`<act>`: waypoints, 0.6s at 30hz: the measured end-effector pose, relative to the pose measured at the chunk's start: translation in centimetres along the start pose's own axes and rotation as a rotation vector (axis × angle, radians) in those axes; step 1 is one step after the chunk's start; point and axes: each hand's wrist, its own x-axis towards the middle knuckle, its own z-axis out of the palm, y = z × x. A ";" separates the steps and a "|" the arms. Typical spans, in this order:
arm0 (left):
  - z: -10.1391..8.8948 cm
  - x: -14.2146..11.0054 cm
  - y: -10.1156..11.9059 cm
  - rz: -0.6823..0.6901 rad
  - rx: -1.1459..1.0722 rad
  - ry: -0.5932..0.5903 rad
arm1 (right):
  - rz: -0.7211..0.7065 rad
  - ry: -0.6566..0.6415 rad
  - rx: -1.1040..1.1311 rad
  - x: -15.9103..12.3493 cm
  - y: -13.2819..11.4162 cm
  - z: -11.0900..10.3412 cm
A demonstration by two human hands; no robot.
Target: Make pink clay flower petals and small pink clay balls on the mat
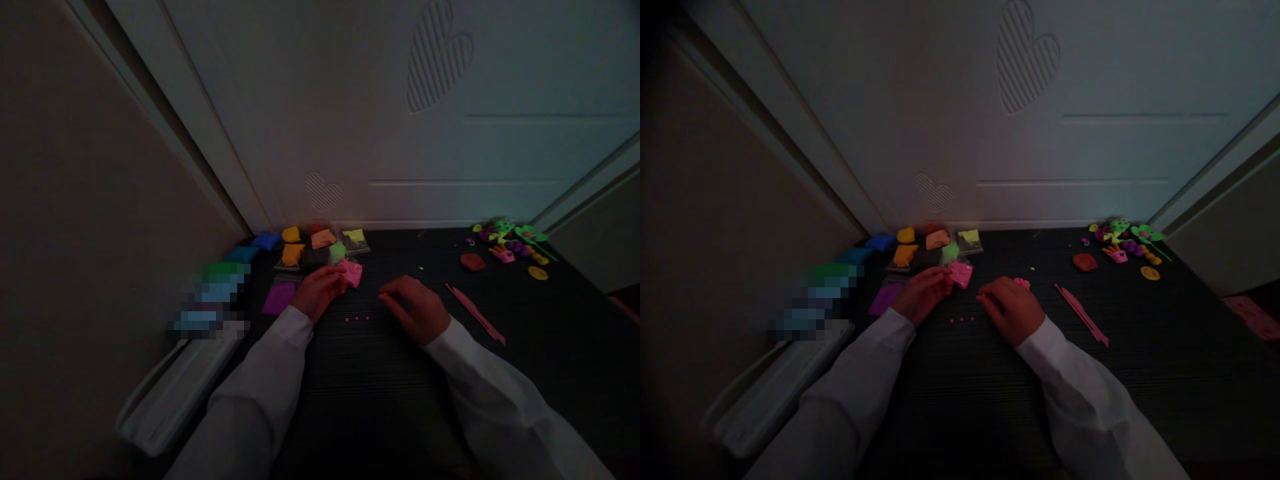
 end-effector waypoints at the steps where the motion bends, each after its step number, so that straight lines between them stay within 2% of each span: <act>1: 0.0 0.0 0.0 0.001 0.002 0.000 | -0.003 -0.004 0.001 0.0 0.0 -0.1; 8: 0.0 -0.1 0.0 0.015 -0.004 -0.025 | 0.059 0.017 -0.026 -0.1 -0.3 -0.2; 15: 0.1 0.0 0.0 0.002 0.003 -0.011 | -0.017 -0.013 0.006 0.0 0.0 0.0; 18: 0.0 0.0 0.0 0.008 0.003 -0.014 | -0.007 -0.052 0.004 0.0 -0.1 -0.1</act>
